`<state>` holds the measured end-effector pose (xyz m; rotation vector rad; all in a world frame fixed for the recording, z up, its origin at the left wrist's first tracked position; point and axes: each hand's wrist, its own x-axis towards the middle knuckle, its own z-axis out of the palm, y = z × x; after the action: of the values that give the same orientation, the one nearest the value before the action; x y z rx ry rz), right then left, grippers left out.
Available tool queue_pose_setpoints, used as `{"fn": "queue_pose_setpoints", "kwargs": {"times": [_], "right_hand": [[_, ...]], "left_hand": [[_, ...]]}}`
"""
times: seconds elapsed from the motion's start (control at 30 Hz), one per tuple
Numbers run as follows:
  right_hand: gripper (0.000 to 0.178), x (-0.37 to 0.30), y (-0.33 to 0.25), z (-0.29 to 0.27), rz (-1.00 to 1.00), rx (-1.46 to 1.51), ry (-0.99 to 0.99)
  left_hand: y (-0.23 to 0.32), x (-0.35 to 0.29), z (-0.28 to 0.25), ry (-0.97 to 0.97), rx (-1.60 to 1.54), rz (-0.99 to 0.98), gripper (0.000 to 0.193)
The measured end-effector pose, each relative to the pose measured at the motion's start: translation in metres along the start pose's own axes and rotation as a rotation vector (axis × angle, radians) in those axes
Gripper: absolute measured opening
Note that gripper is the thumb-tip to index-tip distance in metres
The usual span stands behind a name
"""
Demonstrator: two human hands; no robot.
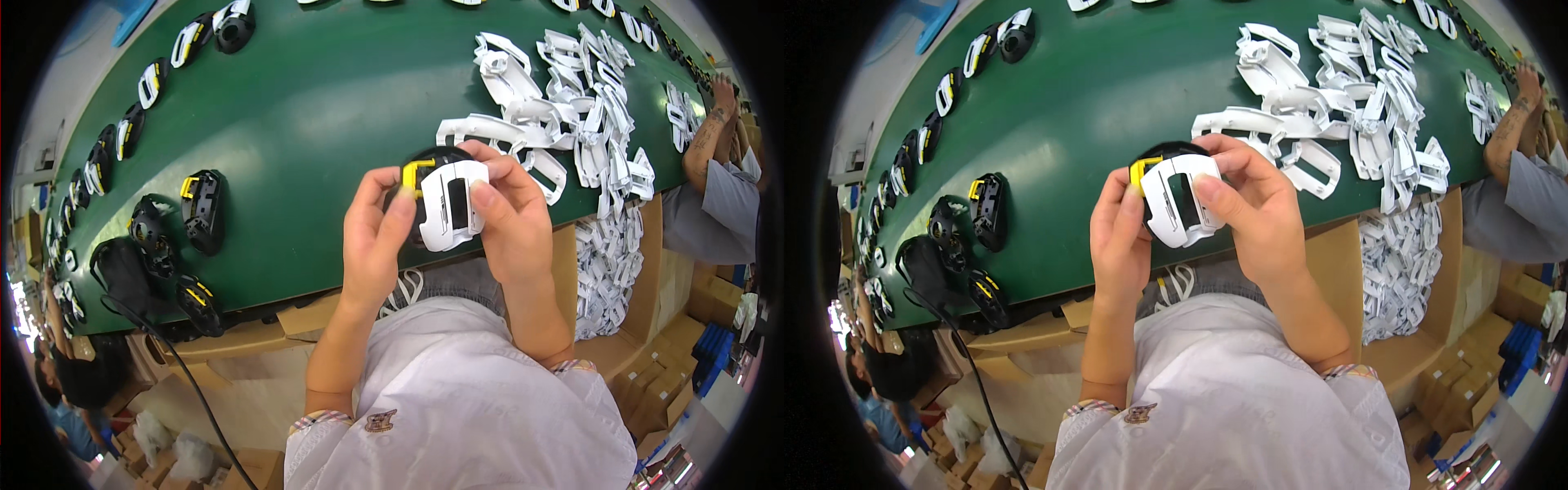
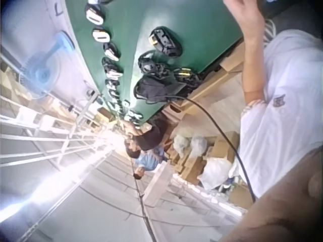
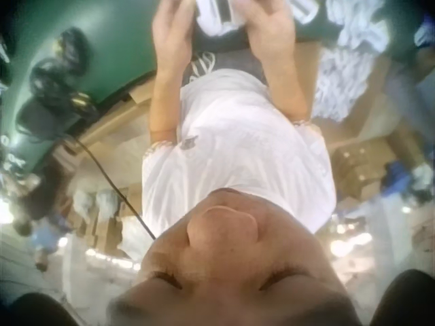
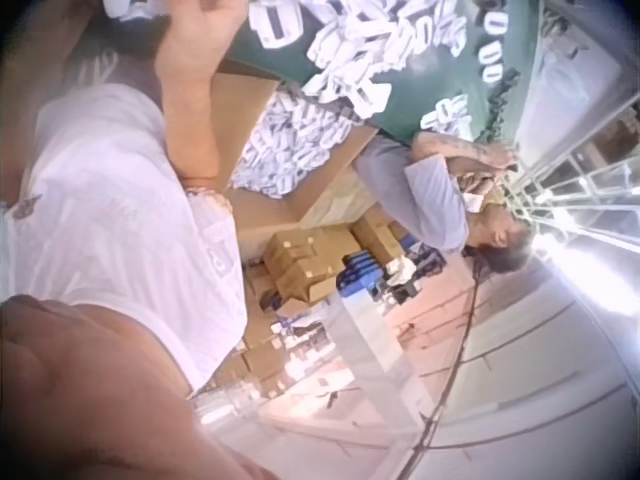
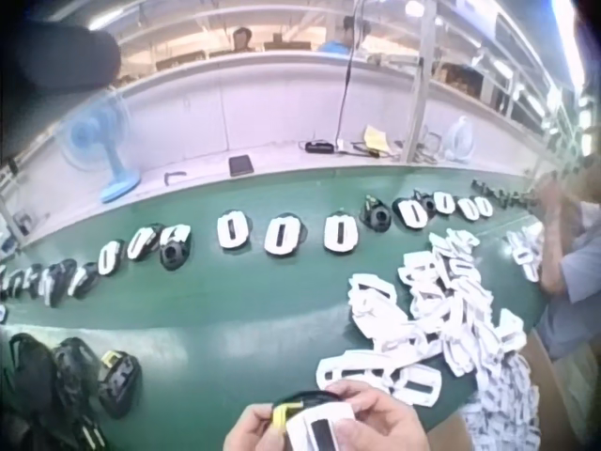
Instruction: The person assembles small plastic housings, white plastic brackets, and electronic components by hand on a production line.
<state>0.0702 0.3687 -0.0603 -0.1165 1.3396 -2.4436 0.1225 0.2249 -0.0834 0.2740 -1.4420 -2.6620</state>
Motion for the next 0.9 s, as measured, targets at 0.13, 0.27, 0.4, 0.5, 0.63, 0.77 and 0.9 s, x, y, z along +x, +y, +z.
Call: {"fn": "queue_pose_setpoints", "kwargs": {"times": [0.13,0.27,0.4,0.5,0.63,0.77,0.9], "right_hand": [[0.005,0.002,-0.001,0.001,0.047,0.092,-0.013],[0.006,0.006,-0.003,0.003,-0.011,0.091,-0.018],[0.009,0.006,0.011,0.007,-0.075,-0.07,0.043],[0.015,0.0,0.012,0.014,-0.09,-0.08,0.024],[0.027,0.005,-0.005,0.006,0.091,-0.182,-0.097],[0.03,0.001,-0.01,0.001,0.096,-0.402,-0.189],[0.023,-0.003,-0.011,0.002,0.124,-0.357,-0.195]], "left_hand": [[0.005,0.001,0.007,0.077,-0.17,-0.059,0.03],[-0.002,0.001,0.001,0.099,-0.086,-0.053,0.028],[0.006,-0.005,0.009,0.122,-0.169,-0.02,0.028],[0.0,-0.007,0.001,0.074,-0.158,0.034,0.027],[0.011,-0.006,0.001,0.022,0.128,0.097,0.029],[0.013,-0.002,-0.004,-0.036,0.352,0.13,0.023],[0.009,-0.006,0.003,-0.003,0.453,0.231,0.021]]}}
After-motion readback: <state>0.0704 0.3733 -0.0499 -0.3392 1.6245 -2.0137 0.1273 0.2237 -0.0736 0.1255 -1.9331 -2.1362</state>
